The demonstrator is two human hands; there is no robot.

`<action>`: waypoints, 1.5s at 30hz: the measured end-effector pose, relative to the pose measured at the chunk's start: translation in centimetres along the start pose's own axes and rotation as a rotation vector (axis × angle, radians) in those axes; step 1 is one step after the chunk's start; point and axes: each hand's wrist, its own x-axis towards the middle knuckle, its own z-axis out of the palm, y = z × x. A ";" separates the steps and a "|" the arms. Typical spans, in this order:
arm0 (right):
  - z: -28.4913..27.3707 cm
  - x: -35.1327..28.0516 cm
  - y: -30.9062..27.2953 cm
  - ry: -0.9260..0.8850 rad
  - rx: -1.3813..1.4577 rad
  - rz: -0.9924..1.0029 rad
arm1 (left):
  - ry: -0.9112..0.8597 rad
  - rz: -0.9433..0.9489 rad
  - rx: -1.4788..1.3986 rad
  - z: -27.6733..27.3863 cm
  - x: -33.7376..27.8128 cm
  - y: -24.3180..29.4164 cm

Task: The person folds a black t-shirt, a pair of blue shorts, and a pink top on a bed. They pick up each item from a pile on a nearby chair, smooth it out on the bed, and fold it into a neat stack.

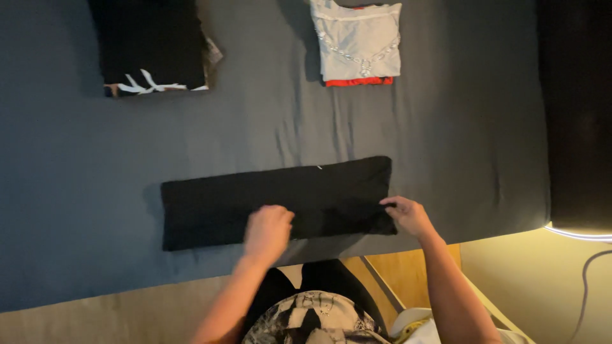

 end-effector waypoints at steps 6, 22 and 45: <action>-1.1 -0.1 -1.4 -0.002 -0.043 -0.095 | -0.189 0.223 -0.040 7.4 4.6 9.6; 1.0 8.3 -1.2 0.037 0.489 -0.008 | -0.124 -0.236 -0.215 9.6 10.7 9.3; -1.2 12.3 -5.1 0.342 0.584 -0.016 | -0.455 -0.091 -0.012 5.7 13.2 10.1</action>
